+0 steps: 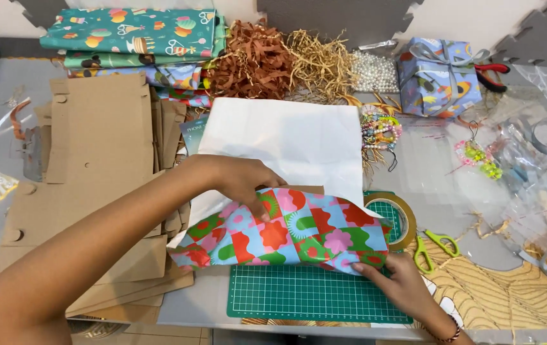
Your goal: A person packages a small beaded accessory into a cardboard box and wraps it with decorative paper and tape.
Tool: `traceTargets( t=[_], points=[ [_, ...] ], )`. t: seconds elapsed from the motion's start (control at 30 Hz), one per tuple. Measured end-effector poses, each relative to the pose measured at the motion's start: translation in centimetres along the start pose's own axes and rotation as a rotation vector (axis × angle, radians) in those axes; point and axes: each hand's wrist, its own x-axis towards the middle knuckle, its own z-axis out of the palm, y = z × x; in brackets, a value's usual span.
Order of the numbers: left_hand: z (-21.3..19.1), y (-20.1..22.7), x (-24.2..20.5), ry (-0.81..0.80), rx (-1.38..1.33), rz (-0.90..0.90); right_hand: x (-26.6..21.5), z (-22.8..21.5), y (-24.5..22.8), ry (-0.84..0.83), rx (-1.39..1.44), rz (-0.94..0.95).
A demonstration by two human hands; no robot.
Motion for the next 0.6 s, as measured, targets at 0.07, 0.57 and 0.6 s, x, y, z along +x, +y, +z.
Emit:
traceTargets(
  t=[0.07, 0.57, 0.6],
  points=[
    [0.5, -1.0, 0.8, 0.020, 0.003, 0.011, -0.6, 0.7, 1.9, 0.072, -0.016, -0.003],
    [3.4, -3.0, 0.7, 0.200, -0.313, 0.208, 0.0, -0.7, 0.0, 0.007, 0.176, 0.329],
    [3.9, -3.1, 0.6, 0.227, -0.379, 0.231, 0.2, -0.9, -0.7, -0.001, 0.078, 0.302]
  ],
)
